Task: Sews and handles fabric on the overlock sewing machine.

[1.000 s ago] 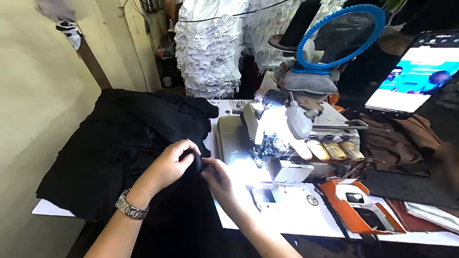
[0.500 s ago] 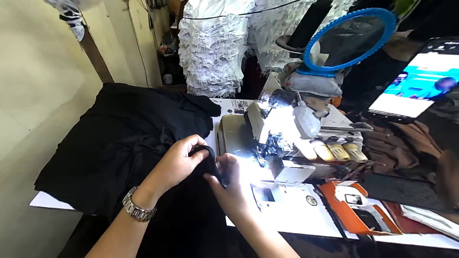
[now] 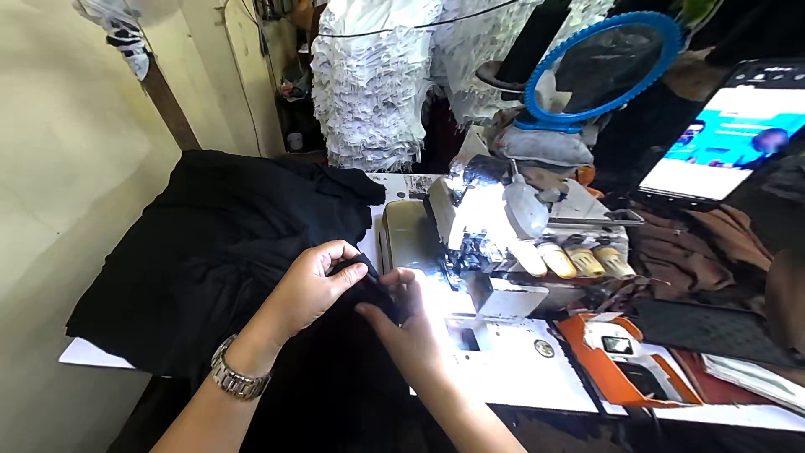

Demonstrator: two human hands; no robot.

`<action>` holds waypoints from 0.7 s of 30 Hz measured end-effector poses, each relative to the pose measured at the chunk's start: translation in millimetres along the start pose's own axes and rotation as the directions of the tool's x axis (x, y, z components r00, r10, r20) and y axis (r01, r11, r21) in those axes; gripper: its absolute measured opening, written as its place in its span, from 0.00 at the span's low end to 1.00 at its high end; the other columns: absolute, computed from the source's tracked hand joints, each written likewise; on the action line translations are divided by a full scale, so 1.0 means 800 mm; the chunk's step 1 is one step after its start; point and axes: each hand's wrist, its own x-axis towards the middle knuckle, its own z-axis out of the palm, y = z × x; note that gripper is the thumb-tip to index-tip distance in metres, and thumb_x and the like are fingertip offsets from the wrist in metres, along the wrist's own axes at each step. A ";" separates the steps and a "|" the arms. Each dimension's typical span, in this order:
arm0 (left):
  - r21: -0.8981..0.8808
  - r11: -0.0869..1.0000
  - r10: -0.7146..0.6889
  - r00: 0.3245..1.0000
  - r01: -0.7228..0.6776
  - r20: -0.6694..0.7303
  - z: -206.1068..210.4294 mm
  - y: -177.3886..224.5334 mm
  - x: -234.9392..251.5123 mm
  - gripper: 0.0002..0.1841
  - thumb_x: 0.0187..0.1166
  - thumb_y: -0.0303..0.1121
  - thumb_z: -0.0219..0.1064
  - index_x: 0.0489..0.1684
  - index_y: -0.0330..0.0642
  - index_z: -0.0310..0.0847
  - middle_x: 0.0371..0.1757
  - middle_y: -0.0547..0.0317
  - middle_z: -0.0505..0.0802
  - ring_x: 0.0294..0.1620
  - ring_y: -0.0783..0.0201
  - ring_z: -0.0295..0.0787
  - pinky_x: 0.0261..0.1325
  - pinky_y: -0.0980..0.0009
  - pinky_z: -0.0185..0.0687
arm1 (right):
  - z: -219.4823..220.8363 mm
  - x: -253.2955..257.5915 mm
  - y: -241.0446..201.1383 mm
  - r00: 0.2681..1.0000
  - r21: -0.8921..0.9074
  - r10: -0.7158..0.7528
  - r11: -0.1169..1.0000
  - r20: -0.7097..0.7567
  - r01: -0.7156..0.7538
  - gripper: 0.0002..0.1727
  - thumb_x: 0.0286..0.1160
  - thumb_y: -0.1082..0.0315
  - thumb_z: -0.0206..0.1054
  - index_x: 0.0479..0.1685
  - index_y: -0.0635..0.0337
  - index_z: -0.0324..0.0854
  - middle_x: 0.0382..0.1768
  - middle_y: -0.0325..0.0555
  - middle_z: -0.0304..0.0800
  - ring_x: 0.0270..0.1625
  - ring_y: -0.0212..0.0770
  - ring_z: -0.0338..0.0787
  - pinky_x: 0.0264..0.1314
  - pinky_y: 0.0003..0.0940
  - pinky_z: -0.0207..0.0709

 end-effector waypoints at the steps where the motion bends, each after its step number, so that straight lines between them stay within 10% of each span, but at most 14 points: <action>1: -0.005 1.000 -0.001 1.000 0.001 -0.001 0.000 0.000 -0.001 0.02 0.81 0.27 0.69 0.41 0.42 0.88 0.34 0.62 0.92 0.33 0.73 0.86 0.37 0.81 0.80 | -0.003 0.002 0.001 1.000 0.063 0.008 0.998 0.005 -0.008 0.14 0.70 0.64 0.75 0.48 0.59 0.79 0.34 0.35 0.90 0.38 0.22 0.89 0.45 0.17 0.83; 7: -0.003 1.000 0.018 0.999 -0.018 -0.050 -0.001 -0.005 0.000 0.08 0.86 0.29 0.62 0.39 0.43 0.88 0.30 0.65 0.87 0.29 0.75 0.78 0.34 0.82 0.72 | -0.017 -0.003 -0.001 0.991 0.136 -0.127 0.982 -0.048 0.133 0.07 0.78 0.65 0.70 0.47 0.59 0.85 0.43 0.37 0.91 0.44 0.25 0.90 0.49 0.20 0.86; 11: -0.040 0.998 0.048 0.999 -0.049 -0.026 0.006 -0.003 0.004 0.04 0.82 0.26 0.68 0.41 0.42 0.88 0.31 0.64 0.89 0.29 0.76 0.82 0.35 0.83 0.77 | -0.026 -0.009 -0.038 0.941 0.251 -0.274 0.942 0.200 0.221 0.09 0.86 0.67 0.64 0.50 0.65 0.84 0.43 0.39 0.90 0.45 0.20 0.87 0.51 0.15 0.82; 17: -0.164 0.986 -0.028 0.998 0.038 0.060 0.017 0.012 -0.003 0.02 0.79 0.26 0.70 0.39 0.41 0.89 0.32 0.63 0.92 0.32 0.76 0.85 0.40 0.83 0.81 | -0.020 0.015 -0.020 0.999 0.130 -0.014 0.991 -0.049 0.020 0.03 0.74 0.69 0.70 0.40 0.53 0.82 0.25 0.28 0.86 0.25 0.18 0.82 0.30 0.11 0.76; 21: -0.047 0.997 0.054 0.998 -0.054 0.014 0.018 0.008 -0.010 0.04 0.70 0.26 0.78 0.38 0.42 0.91 0.31 0.63 0.93 0.30 0.75 0.87 0.37 0.82 0.83 | -0.021 0.013 -0.018 1.000 0.165 0.002 0.986 -0.013 0.000 0.03 0.75 0.69 0.69 0.42 0.55 0.82 0.28 0.30 0.88 0.29 0.19 0.85 0.34 0.13 0.80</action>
